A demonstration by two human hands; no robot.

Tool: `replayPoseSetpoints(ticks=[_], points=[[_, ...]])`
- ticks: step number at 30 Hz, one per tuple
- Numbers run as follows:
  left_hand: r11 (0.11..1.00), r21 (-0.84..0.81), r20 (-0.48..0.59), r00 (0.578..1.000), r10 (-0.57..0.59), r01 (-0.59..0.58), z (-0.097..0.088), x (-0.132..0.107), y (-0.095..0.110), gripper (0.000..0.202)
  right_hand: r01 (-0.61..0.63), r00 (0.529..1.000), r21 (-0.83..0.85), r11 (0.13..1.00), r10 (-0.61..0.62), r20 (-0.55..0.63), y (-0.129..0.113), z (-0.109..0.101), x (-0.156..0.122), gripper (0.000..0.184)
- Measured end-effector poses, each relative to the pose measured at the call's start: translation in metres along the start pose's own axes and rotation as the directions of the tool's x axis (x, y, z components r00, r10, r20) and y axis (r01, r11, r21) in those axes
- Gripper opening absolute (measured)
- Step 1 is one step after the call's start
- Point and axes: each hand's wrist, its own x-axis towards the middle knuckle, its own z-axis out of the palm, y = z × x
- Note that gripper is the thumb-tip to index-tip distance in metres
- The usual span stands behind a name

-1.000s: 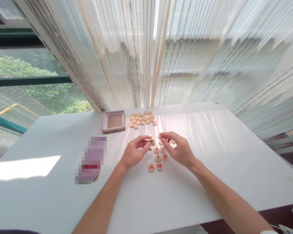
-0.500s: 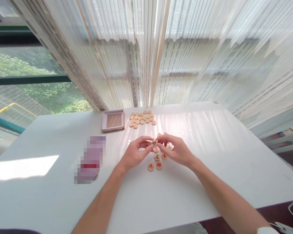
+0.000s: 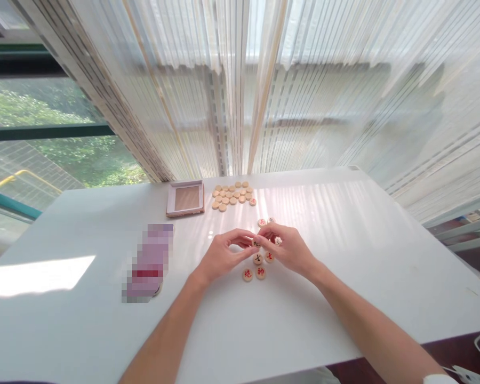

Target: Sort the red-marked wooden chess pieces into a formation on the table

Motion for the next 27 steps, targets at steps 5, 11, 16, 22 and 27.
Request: replayPoseSetpoints(ticks=[5, 11, 16, 22, 27], points=[[1.000, 0.007, -0.005, 1.000, -0.016, 0.016, 0.000, 0.000, 0.000, 0.030, 0.010, 1.000, -0.010, 1.000, -0.010, 0.003, 0.001, -0.001, 0.000, 0.020], [1.000, -0.003, -0.011, 0.999, -0.031, 0.031, -0.001, 0.001, -0.002, 0.031, 0.001, 0.999, -0.003, 1.000, -0.001, 0.033, 0.002, -0.003, 0.000, 0.020], [1.000, -0.010, -0.050, 0.999, -0.007, 0.007, -0.002, 0.003, -0.007, 0.029, -0.041, 0.999, 0.036, 0.999, 0.041, -0.006, 0.005, -0.005, 0.000, 0.015], [0.999, -0.038, -0.103, 0.994, 0.033, -0.037, -0.002, 0.004, -0.014, 0.023, -0.073, 0.993, 0.076, 0.994, 0.080, -0.086, 0.009, -0.011, 0.001, 0.017], [0.997, -0.071, -0.091, 0.996, 0.026, -0.033, -0.002, 0.004, -0.013, 0.023, -0.017, 0.998, 0.048, 0.999, 0.020, -0.060, 0.004, -0.011, 0.001, 0.016]])
